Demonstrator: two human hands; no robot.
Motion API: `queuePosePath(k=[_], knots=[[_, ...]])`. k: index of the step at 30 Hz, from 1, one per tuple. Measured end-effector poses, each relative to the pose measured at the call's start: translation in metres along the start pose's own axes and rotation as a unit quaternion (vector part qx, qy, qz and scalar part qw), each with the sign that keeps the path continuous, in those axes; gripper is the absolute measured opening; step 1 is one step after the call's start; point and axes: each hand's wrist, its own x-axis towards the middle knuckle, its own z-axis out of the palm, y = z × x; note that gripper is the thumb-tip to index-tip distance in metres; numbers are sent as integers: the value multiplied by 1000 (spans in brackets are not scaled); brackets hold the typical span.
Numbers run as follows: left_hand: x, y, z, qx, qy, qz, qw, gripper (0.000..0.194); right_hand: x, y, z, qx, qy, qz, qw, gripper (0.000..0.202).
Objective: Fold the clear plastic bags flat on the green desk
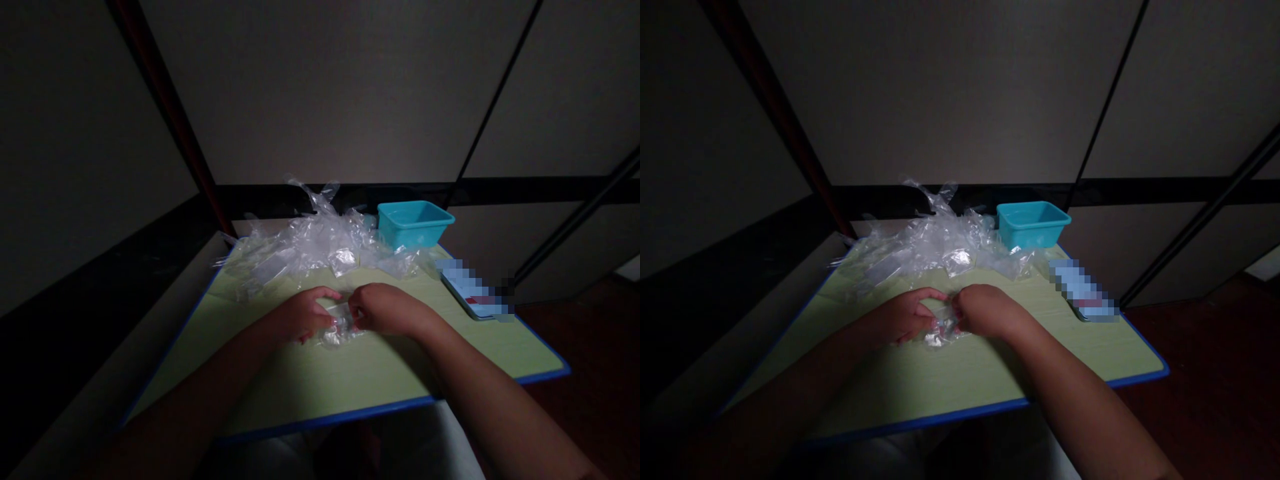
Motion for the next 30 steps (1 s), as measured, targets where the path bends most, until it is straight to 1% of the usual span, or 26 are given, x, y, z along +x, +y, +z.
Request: queuePosePath(k=[4, 8, 10, 12, 15, 20, 26, 30], knots=[[-1, 0, 3, -13, 0, 11, 1000, 51, 0, 0, 3, 30, -11, -10, 999, 14], [-2, 1, 3, -18, -1, 7, 1000, 48, -1, 0, 4, 100, -13, -66, 993, 13], [-2, 1, 3, -20, -2, 7, 1000, 47, -2, 0, 5, 119, -9, -78, 990, 16], [-2, 1, 3, -17, -2, 6, 1000, 47, -1, 0, 5, 119, -7, -76, 990, 15], [-2, -1, 3, -12, -4, -4, 1000, 49, 0, 1, 6, 92, 2, -65, 994, 12], [0, -5, 2, -7, -27, -12, 1000, 48, 1, 0, 5, 57, 3, -39, 998, 9], [2, -5, 3, -20, -25, -13, 999, 52, 0, -1, 6, 74, -2, -55, 996, 7], [0, -3, 5, -39, -15, -6, 999, 51, 1, 0, 7, 73, 22, -55, 996, 11]])
